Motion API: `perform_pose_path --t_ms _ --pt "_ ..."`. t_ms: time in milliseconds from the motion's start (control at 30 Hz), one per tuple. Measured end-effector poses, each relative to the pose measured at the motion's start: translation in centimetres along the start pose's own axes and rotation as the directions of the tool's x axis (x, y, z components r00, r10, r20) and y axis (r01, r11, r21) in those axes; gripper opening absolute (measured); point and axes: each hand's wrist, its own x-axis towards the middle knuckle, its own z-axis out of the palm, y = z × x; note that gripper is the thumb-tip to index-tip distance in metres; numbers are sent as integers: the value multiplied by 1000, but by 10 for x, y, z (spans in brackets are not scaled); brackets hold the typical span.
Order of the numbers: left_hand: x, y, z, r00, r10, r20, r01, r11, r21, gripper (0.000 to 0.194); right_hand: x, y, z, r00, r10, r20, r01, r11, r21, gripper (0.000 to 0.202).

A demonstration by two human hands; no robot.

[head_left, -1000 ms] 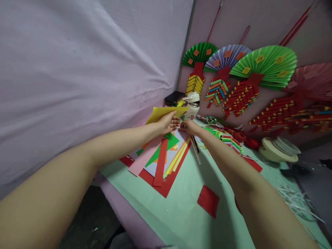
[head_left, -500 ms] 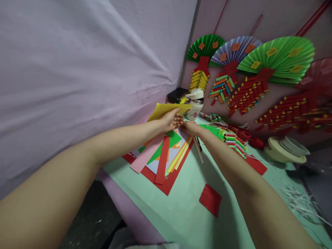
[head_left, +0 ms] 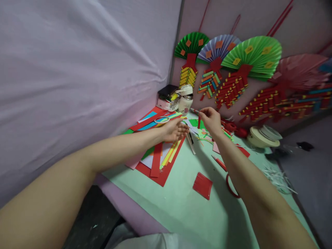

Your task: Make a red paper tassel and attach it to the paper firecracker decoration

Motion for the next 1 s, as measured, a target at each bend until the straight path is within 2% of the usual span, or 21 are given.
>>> perform_pose_path --t_ms 67,100,133,200,233,300,400,500,567,600,633,667,700,733,767,900,1000 --pt "-7 -5 15 954 -179 242 173 984 46 27 -13 -6 -24 994 109 -16 -107 992 73 15" --pt "-9 -7 21 933 -205 295 190 979 80 26 -20 -11 -35 987 162 5 -162 981 105 17" --pt "-11 -8 28 938 -180 296 153 982 113 25 -28 -17 -45 977 210 42 -214 967 138 19" --pt "-12 -10 41 976 -28 218 -11 985 175 27 -45 -30 -61 951 277 136 -300 934 195 24" --pt "-12 -12 47 981 56 187 -95 974 205 30 -54 -37 -67 938 296 179 -331 918 217 26" --pt "-15 -18 62 965 168 201 -217 942 255 32 -71 -50 -78 923 314 223 -364 900 238 29" --pt "-22 -31 84 942 201 271 -278 917 286 21 -93 -63 -93 920 327 215 -371 902 220 30" --pt "-27 -46 96 947 197 254 -262 931 253 9 -116 -62 -114 919 345 192 -372 920 125 30" --pt "-27 -56 96 961 199 190 -234 954 189 6 -136 -52 -131 913 384 140 -368 921 -128 29" --pt "-26 -60 93 970 196 145 -218 964 150 5 -147 -45 -139 904 417 96 -362 864 -350 26" --pt "-25 -65 89 977 188 99 -198 974 110 5 -159 -38 -145 885 463 51 -356 743 -567 22" --pt "-23 -70 85 983 175 62 -179 981 72 6 -171 -32 -150 842 539 20 -359 588 -725 20" --pt "-22 -74 80 987 155 34 -157 987 40 7 -182 -26 -152 770 638 11 -361 449 -817 21" --pt "-21 -78 76 991 137 7 -137 991 15 8 -192 -21 -153 705 709 19 -347 368 -862 24" --pt "-20 -81 73 993 119 -13 -119 993 -5 10 -200 -17 -152 688 725 16 -344 345 -874 25" --pt "-24 -86 67 995 100 -29 -102 994 -48 13 -213 -11 -142 671 741 -6 -348 308 -886 26" --pt "-29 -88 63 993 111 -38 -113 991 -67 15 -218 -16 -146 635 772 -32 -367 265 -891 24"
